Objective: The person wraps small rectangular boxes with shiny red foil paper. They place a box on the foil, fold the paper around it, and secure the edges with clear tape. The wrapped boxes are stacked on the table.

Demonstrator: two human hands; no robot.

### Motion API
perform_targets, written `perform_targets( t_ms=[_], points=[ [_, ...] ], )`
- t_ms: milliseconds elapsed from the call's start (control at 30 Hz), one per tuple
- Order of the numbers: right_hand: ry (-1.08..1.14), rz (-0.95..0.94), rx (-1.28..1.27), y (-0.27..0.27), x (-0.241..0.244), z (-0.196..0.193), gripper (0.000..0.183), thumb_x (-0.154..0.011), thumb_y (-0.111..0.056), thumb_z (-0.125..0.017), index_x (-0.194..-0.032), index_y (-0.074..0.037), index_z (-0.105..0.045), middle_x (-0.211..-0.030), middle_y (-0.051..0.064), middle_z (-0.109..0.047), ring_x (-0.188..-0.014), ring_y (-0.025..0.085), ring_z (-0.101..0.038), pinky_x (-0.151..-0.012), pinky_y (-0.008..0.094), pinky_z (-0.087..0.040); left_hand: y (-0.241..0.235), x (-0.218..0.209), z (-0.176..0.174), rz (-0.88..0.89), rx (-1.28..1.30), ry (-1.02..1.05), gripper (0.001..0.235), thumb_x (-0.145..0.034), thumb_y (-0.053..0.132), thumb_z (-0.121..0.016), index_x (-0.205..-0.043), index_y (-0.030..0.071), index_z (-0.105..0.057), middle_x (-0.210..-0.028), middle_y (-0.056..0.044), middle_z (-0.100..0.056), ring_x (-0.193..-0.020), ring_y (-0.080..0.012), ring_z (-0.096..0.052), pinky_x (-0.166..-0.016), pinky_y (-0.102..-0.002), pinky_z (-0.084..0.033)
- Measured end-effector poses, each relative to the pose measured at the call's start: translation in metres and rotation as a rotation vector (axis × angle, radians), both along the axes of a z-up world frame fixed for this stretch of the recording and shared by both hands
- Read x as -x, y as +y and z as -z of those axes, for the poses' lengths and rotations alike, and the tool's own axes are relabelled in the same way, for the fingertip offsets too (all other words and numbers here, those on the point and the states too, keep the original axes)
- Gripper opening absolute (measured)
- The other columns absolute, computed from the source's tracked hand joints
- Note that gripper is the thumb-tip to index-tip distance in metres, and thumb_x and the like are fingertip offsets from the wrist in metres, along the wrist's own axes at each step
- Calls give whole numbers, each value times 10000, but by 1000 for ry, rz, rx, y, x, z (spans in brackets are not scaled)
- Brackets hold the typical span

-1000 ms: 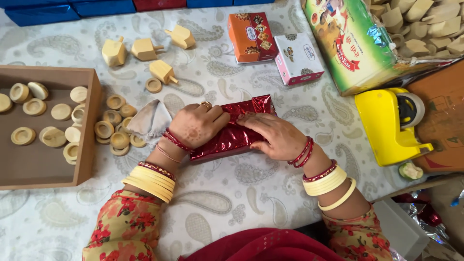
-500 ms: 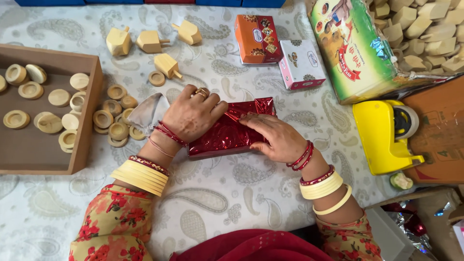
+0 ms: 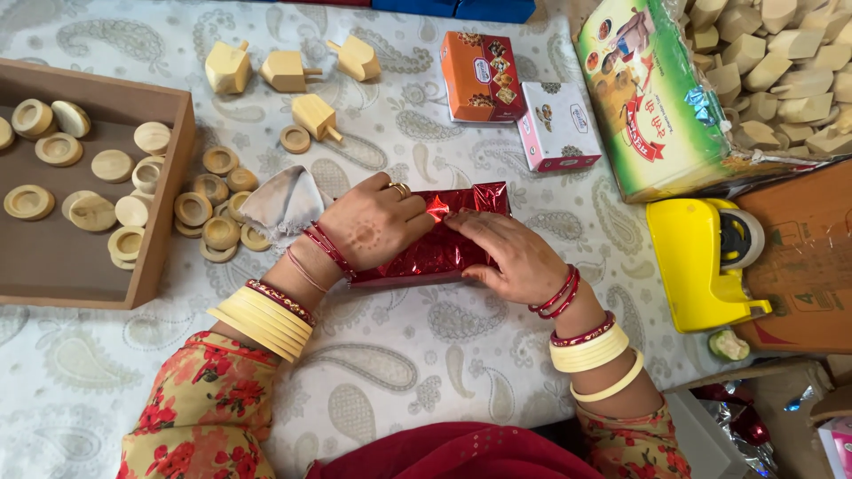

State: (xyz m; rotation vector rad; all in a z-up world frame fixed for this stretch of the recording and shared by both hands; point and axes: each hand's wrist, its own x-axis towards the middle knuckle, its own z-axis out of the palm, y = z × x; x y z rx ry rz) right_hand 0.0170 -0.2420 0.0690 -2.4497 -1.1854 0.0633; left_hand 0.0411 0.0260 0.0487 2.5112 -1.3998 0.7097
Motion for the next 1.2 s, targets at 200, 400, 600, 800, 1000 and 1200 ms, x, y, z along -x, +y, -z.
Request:
perform_targets(
  t_ms=[200,400,600,800,1000,1200],
  points=[
    [-26,0,-14,-1,1,6,748,-762,-178,-797,-1436,-30,-510,-1383,147,-604,-1336,332,-545,-1137,454,-424,-7,2,6,54,142,153,144,-778,196,-656,-907,137,-683,-950,-52,-661,-863,-236,-672,-802,-379,-516],
    [-379,10,53,18,16,-15,649,-727,-269,-803,-1315,-96,-593,-1371,116,-604,-1307,320,-531,-1032,483,-401,-14,0,24,-15,220,341,103,-852,186,-675,-927,116,-682,-929,-92,-663,-844,-301,-673,-770,-432,-541],
    [-430,-193,71,7,27,2,476,-866,-277,-813,-1295,-174,-634,-1292,-20,-603,-1156,176,-566,-928,397,-418,-9,-6,20,-39,354,549,128,-902,188,-662,-987,96,-689,-939,-99,-670,-896,-328,-671,-772,-441,-536],
    [-345,-30,122,32,24,2,708,-775,-428,-794,-1353,-68,-600,-1341,89,-597,-1122,269,-554,-912,449,-431,-6,-4,10,-27,417,527,154,-897,170,-657,-1019,81,-687,-964,-103,-670,-927,-326,-663,-805,-437,-536],
    [-310,100,182,45,26,3,688,-759,-384,-782,-1362,-102,-609,-1292,63,-634,-1068,273,-548,-828,471,-412,-8,1,-2,-35,393,294,164,-776,109,-659,-938,108,-682,-933,-83,-663,-954,-319,-645,-860,-441,-501],
    [-324,124,15,39,24,27,549,-825,-287,-796,-1292,-85,-589,-1184,90,-644,-1162,297,-546,-944,466,-437,-16,1,21,-20,388,447,128,-827,87,-637,-953,84,-658,-954,-98,-673,-923,-333,-655,-832,-431,-516]
  ],
)
